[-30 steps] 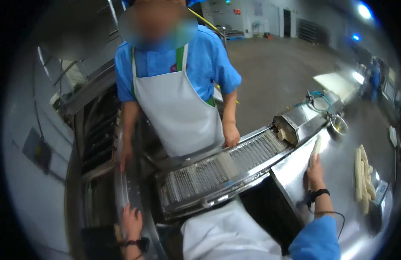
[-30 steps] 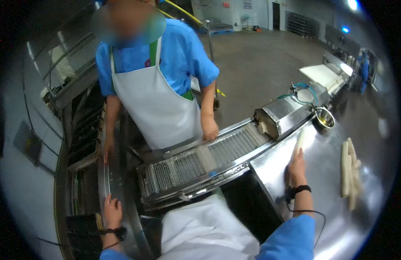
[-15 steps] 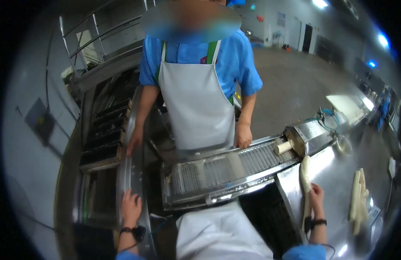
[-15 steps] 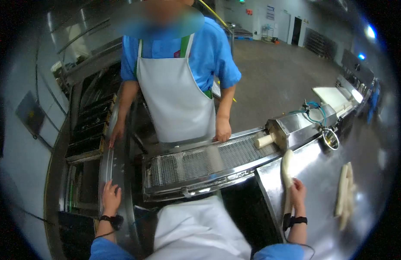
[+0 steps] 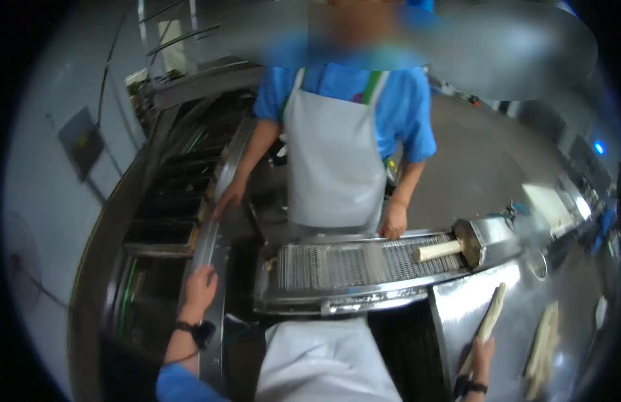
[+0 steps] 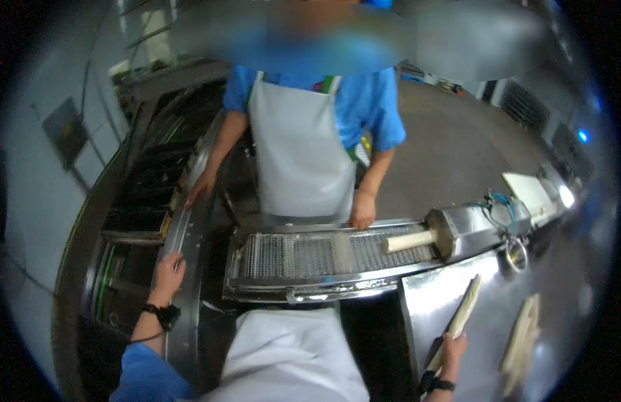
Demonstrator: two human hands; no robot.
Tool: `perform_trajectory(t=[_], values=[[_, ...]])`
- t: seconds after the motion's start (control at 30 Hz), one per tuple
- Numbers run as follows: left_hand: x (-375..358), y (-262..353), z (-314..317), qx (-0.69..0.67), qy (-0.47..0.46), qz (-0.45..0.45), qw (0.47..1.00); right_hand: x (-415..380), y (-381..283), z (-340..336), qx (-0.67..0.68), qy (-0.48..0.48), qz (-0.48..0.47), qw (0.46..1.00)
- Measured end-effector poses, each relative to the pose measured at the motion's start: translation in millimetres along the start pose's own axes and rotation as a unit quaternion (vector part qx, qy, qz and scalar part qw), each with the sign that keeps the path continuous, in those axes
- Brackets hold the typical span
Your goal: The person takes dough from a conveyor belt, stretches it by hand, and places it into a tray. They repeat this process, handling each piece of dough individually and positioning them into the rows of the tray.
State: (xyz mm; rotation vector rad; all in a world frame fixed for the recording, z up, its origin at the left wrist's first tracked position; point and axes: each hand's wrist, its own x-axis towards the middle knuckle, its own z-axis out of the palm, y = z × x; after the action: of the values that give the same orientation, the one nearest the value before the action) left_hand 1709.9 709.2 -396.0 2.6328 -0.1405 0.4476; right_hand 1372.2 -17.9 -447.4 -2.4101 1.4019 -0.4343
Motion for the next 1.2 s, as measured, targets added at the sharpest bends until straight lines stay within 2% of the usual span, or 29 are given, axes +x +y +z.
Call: perform_trajectory(t=[0.03, 0.07, 0.1, 0.13, 0.17, 0.23, 0.27, 0.33, 0.43, 0.5, 0.53, 0.57, 0.63, 0.7, 0.77, 0.9, 1.03, 1.1, 1.13, 1.17, 1.2], values=[[8.6, -0.6, -9.7, -0.006, 0.031, 0.008, 0.999, -7.1, -8.3, -12.3, 0.235, -0.062, 0.048, 0.969], [13.3, -5.7, -16.0, 0.011, 0.080, 0.005, 0.997, -10.9, -16.7, -17.5, 0.448, -0.133, 0.098, 0.879], [14.7, -13.9, -20.1, 0.032, 0.126, 0.000, 0.991, -12.7, -21.1, -10.2, 0.521, -0.138, 0.075, 0.839], [14.0, -20.0, -22.0, 0.042, 0.154, -0.057, 0.986, -14.3, -23.8, -4.6, 0.588, -0.146, 0.057, 0.793], [13.5, -25.9, -21.2, 0.053, 0.185, -0.109, 0.975, -11.3, -29.1, -2.8, 0.575, -0.171, 0.044, 0.799], [12.8, -38.0, -19.0, 0.021, 0.126, -0.280, 0.951, -5.1, -47.9, -4.6, 0.612, -0.217, 0.179, 0.739], [8.3, -45.6, -12.5, 0.022, 0.130, -0.295, 0.946, -6.9, -65.1, -6.4, 0.606, -0.229, 0.171, 0.743], [5.3, -56.0, -1.5, 0.011, 0.116, -0.337, 0.934, -18.4, -107.7, -11.7, 0.552, -0.285, 0.093, 0.778], [8.7, -42.5, -7.2, 0.018, 0.114, -0.357, 0.927, -46.7, -178.1, -24.3, 0.470, -0.346, -0.011, 0.812], [6.6, -34.5, -6.6, 0.060, 0.090, -0.371, 0.922, -52.7, -226.0, -38.0, 0.449, -0.375, -0.022, 0.811], [8.2, -32.8, -6.8, 0.108, 0.072, -0.389, 0.912, -64.5, -268.2, -58.5, 0.446, -0.420, -0.024, 0.790], [6.3, -36.4, -7.6, 0.100, 0.083, -0.395, 0.910, -77.6, -310.1, -80.1, 0.441, -0.464, -0.026, 0.768], [0.2, -34.1, -9.6, 0.089, 0.093, -0.394, 0.910, -83.6, -364.1, -92.0, 0.458, -0.578, -0.083, 0.671], [-3.0, -28.5, -14.9, 0.048, 0.127, -0.409, 0.902, -110.0, -429.5, -111.4, 0.450, -0.640, -0.146, 0.605], [-2.8, -30.0, -13.1, 0.048, 0.132, -0.405, 0.904, -147.1, -490.4, -130.6, 0.435, -0.677, -0.137, 0.578], [-5.2, -31.6, -13.0, 0.043, 0.127, -0.397, 0.908, -175.2, -569.6, -71.1, 0.474, -0.789, -0.205, 0.332], [1.1, -28.4, -16.6, 0.059, 0.064, -0.422, 0.903, -159.0, -568.0, -29.6, 0.555, -0.705, -0.216, 0.386], [-0.1, -31.7, -12.6, 0.074, 0.105, -0.391, 0.911, -136.1, -537.7, -12.8, 0.570, -0.650, -0.183, 0.468], [-0.7, -34.7, -9.3, 0.080, 0.103, -0.407, 0.904, -118.5, -516.8, 5.0, 0.576, -0.619, -0.178, 0.503], [0.3, -39.1, -4.8, 0.078, 0.119, -0.397, 0.907, -103.8, -489.3, 23.1, 0.570, -0.546, -0.201, 0.581], [-1.3, -42.6, -3.2, 0.077, 0.136, -0.383, 0.910, -84.6, -462.1, 33.6, 0.543, -0.512, -0.221, 0.628]])
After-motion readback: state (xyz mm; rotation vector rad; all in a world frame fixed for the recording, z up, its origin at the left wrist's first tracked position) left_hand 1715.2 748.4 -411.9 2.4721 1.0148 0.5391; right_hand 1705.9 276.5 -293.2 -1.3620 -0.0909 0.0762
